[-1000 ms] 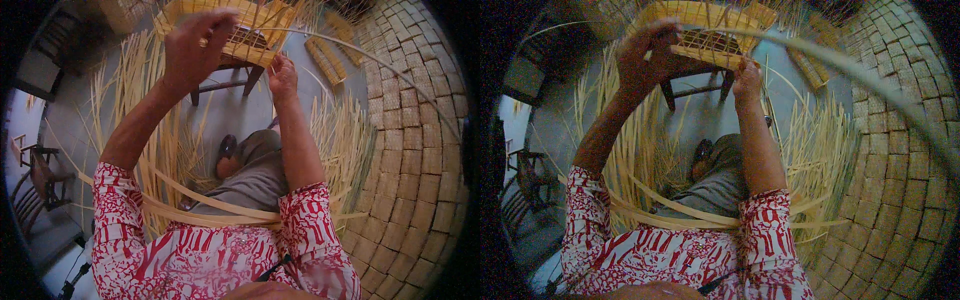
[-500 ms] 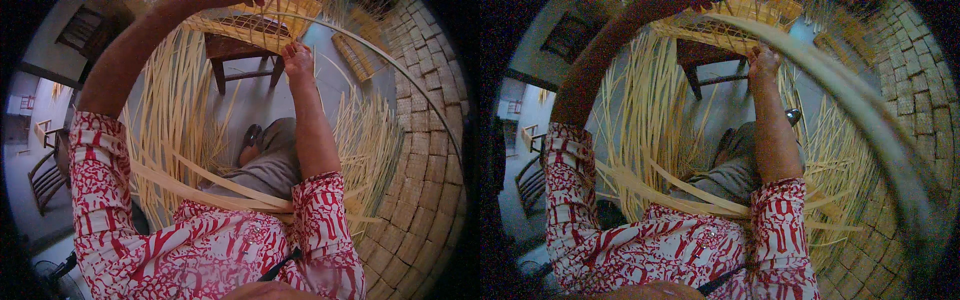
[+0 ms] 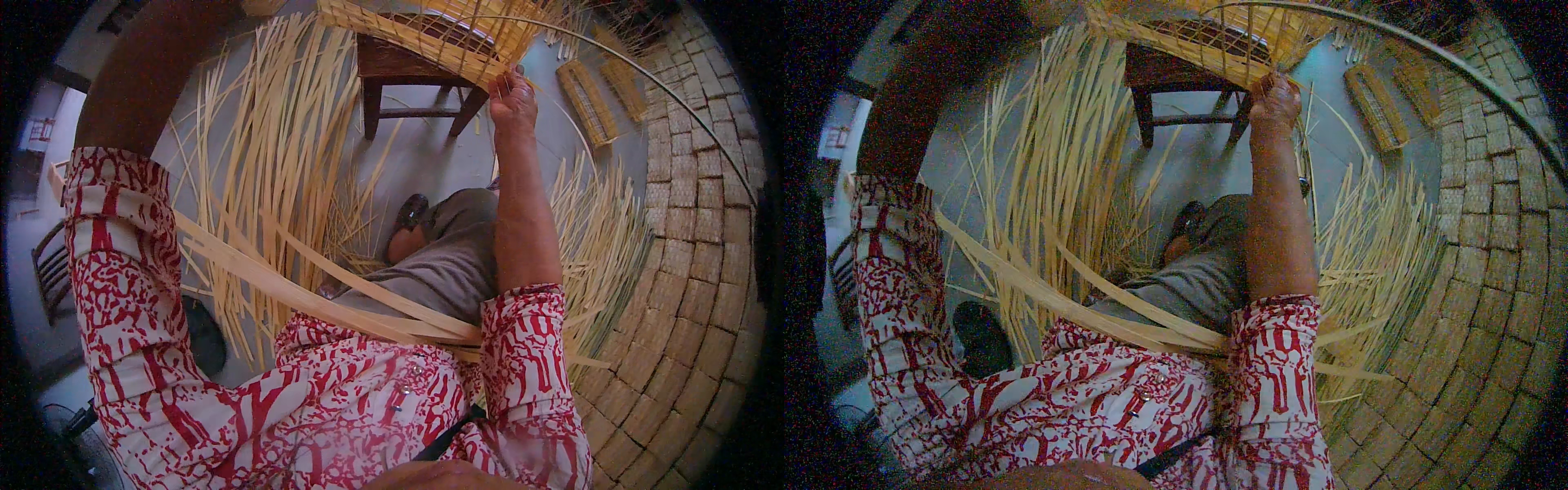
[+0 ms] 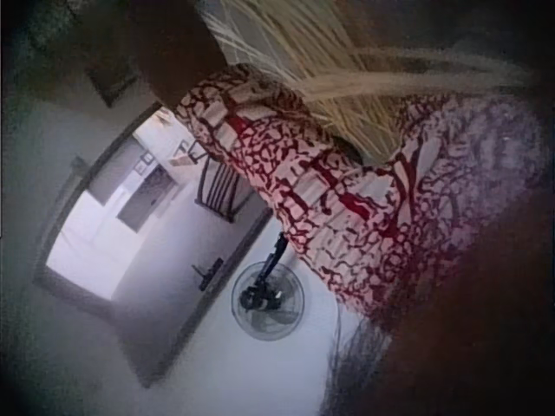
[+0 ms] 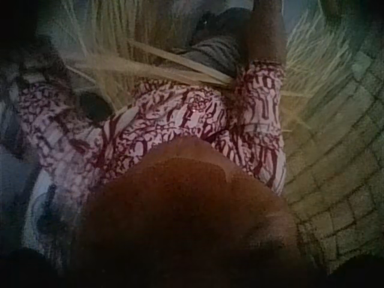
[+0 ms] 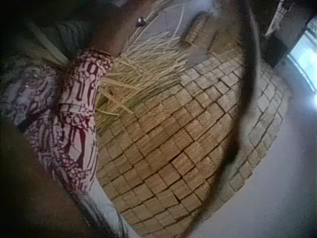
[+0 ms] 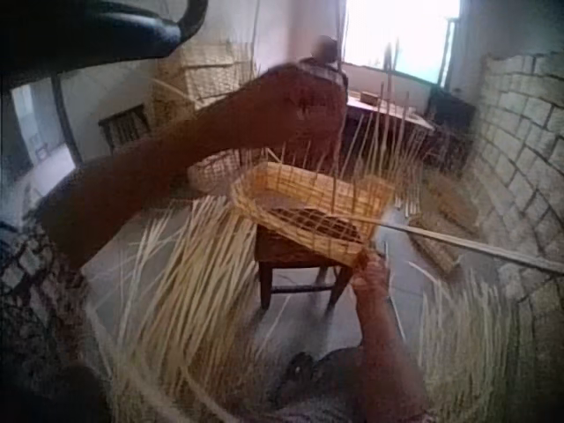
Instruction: The person weaves a basket by hand, interlacing thin bamboo strips into a circular frame. They repeatedly pull and tuck the strips to form a tight pattern.
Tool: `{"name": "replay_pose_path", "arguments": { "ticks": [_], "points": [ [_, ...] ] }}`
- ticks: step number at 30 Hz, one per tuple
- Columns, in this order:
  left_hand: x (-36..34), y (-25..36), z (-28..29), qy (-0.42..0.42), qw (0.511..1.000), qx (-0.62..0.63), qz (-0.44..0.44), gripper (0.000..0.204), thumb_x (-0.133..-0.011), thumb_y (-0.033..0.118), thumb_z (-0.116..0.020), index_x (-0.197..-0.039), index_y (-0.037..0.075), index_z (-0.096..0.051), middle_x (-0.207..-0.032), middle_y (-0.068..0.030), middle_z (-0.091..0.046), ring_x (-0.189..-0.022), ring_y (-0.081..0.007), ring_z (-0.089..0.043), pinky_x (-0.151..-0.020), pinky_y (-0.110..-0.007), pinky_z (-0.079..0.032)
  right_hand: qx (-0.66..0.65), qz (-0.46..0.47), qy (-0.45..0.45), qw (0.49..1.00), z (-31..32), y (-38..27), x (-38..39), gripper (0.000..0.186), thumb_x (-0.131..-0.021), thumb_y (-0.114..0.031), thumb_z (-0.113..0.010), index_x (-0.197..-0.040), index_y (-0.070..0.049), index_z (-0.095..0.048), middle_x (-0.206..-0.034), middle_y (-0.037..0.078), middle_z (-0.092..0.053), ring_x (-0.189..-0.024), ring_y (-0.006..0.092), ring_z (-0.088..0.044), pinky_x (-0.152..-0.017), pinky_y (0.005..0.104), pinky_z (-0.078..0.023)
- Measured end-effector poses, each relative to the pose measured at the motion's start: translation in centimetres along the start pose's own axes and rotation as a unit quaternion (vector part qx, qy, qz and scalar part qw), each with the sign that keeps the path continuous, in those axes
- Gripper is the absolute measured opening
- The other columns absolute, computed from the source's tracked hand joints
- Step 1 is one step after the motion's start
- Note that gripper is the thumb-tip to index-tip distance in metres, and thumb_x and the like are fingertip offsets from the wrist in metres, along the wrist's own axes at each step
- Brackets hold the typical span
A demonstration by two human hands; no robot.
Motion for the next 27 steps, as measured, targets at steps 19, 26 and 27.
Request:
{"name": "replay_pose_path", "arguments": {
  "ticks": [19, 26, 27],
  "points": [
    [25.9, 19.5, 4.9, 0.617, 0.674, 0.394, 0.100, 0.012, -0.092, 0.018, -0.052, -0.089, 0.008, -0.058, -0.079, -0.0027, -0.059, -0.071, -0.0144, -0.056, -0.059, -0.031, -0.048, 0.053, 0.033, 0.016, 0.998, 0.1, -2.4, -1.1, 0.006, -0.087, -0.012, -0.064, -0.088, -0.013, -0.057, -0.078, 0.000, -0.054, -0.073, 0.0139, -0.053, -0.068, 0.0335, -0.044],
    [26.8, 23.6, 5.9, 0.551, 0.805, 0.210, -0.062, 0.012, -0.092, 0.013, -0.049, -0.103, 0.013, -0.046, -0.085, -0.0053, -0.059, -0.071, -0.0170, -0.059, -0.055, -0.030, -0.047, 0.045, 0.039, 0.078, 0.995, -1.8, -1.7, -2.1, 0.015, -0.086, -0.015, -0.069, -0.098, -0.011, -0.062, -0.082, -0.002, -0.059, -0.070, 0.0111, -0.052, -0.063, 0.0272, -0.044],
    [24.6, 23.9, 4.6, 0.489, 0.852, 0.182, -0.044, 0.017, -0.095, 0.014, -0.047, -0.111, 0.013, -0.044, -0.089, -0.0070, -0.060, -0.070, -0.0184, -0.061, -0.056, -0.031, -0.049, 0.039, 0.046, 0.067, 0.996, -1.5, -1.8, -2.3, 0.015, -0.086, -0.015, -0.069, -0.098, -0.010, -0.062, -0.083, -0.002, -0.060, -0.070, 0.0114, -0.053, -0.063, 0.0275, -0.044]
  ]
}}
Point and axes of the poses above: each hand's wrist, its own x-axis away from the middle knuckle, its own z-axis out of the back of the hand, y = z × x, the point moved 3 cm from there along -x, towards the middle knuckle
